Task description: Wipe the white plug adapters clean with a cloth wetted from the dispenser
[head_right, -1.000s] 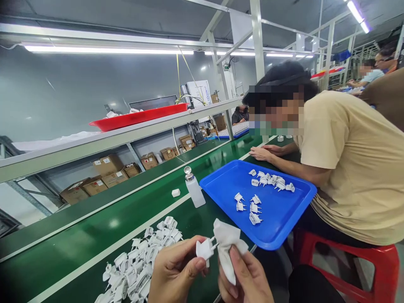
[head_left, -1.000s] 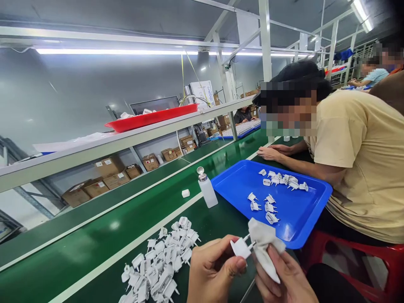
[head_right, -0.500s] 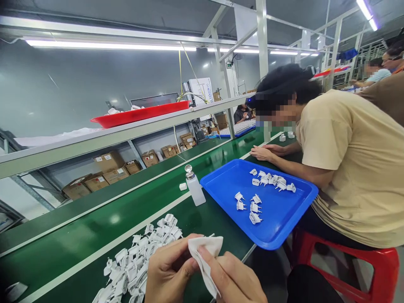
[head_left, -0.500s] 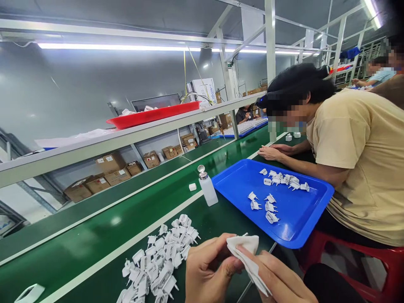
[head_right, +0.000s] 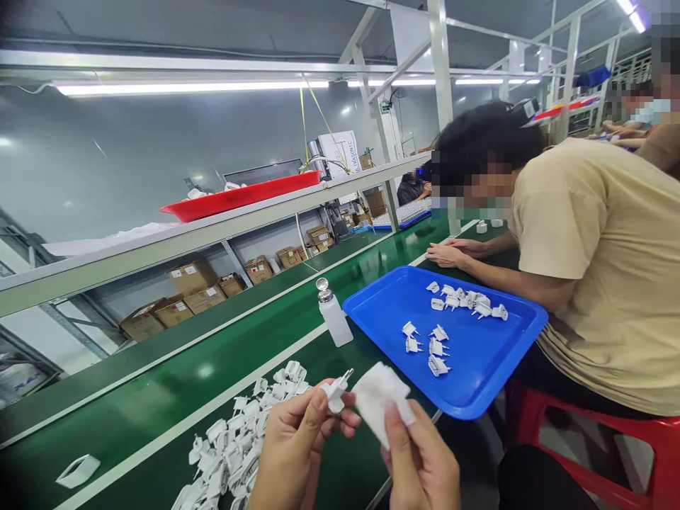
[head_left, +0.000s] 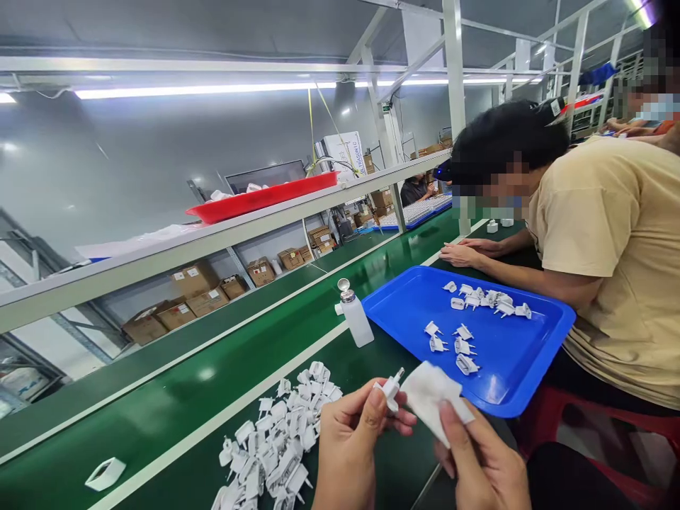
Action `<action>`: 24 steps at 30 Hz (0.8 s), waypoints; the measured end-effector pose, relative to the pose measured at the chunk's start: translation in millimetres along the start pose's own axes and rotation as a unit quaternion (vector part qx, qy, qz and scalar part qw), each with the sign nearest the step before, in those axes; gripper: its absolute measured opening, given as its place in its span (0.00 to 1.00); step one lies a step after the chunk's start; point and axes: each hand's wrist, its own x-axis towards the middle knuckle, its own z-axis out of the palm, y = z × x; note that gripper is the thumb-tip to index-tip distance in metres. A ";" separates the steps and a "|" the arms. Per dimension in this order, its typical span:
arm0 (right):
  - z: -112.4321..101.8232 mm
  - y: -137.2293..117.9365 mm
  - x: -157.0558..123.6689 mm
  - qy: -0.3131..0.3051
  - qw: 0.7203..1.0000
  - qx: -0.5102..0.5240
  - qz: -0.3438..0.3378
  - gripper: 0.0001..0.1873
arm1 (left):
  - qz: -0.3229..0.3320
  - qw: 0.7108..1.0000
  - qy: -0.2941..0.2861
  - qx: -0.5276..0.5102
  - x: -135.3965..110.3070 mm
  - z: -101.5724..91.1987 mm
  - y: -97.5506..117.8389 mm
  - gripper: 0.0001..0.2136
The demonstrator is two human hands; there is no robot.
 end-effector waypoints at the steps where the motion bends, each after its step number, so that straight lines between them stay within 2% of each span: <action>1: -2.9 4.0 1.8 0.042 0.997 -0.036 -0.044 0.13 | -0.018 1.000 0.006 -0.014 0.3 1.3 -0.1 0.17; 2: -5.2 6.7 3.0 0.070 0.991 -0.063 -0.095 0.10 | -0.028 0.999 0.011 -0.021 0.2 2.3 -0.4 0.18; 3: -6.7 7.8 3.5 0.070 0.983 -0.079 -0.150 0.08 | -0.031 0.999 0.011 -0.022 -0.1 3.0 -0.8 0.18; 4: -7.2 7.5 3.5 0.043 0.975 -0.085 -0.200 0.07 | -0.027 0.999 0.005 -0.018 -0.6 3.1 -1.6 0.18; 7: -3.4 0.7 1.9 -0.139 0.942 -0.073 -0.298 0.19 | -0.004 1.000 -0.010 0.012 -2.4 1.5 -4.8 0.17; 8: -1.2 -2.3 1.3 -0.186 0.931 -0.068 -0.306 0.22 | 0.000 1.000 -0.010 0.022 -2.8 0.6 -5.9 0.17; 9: 1.2 -5.2 0.7 -0.207 0.929 -0.063 -0.301 0.24 | -0.002 1.000 -0.007 0.029 -3.2 -0.2 -7.0 0.17; 13: 6.7 -16.3 0.1 -0.177 0.966 -0.011 -0.186 0.15 | -0.017 1.000 -0.016 0.019 -3.0 -1.3 -9.6 0.20; 15: 5.2 -20.0 1.9 -0.161 0.977 -0.006 -0.137 0.14 | -0.016 0.999 -0.023 0.014 -2.2 -0.9 -10.2 0.21; 17: 1.2 -20.6 4.0 -0.105 0.987 -0.041 -0.118 0.13 | -0.012 0.999 -0.018 0.026 -1.5 -0.6 -10.8 0.21; 19: -3.0 -17.3 4.9 -0.022 0.987 -0.088 -0.136 0.10 | -0.006 0.999 -0.003 0.049 -1.1 -1.0 -11.4 0.20; 20: -4.2 -14.8 4.5 0.001 0.982 -0.101 -0.157 0.08 | -0.003 0.998 0.000 0.059 -1.2 -1.2 -11.6 0.20; 21: -4.3 -12.1 3.5 -0.001 0.978 -0.105 -0.183 0.08 | 0.001 0.998 -0.004 0.064 -1.5 -1.5 -11.8 0.19; 24: 0.8 -6.2 -0.9 -0.087 0.961 -0.084 -0.248 0.13 | 0.013 0.998 -0.034 0.059 -2.7 -1.7 -11.3 0.17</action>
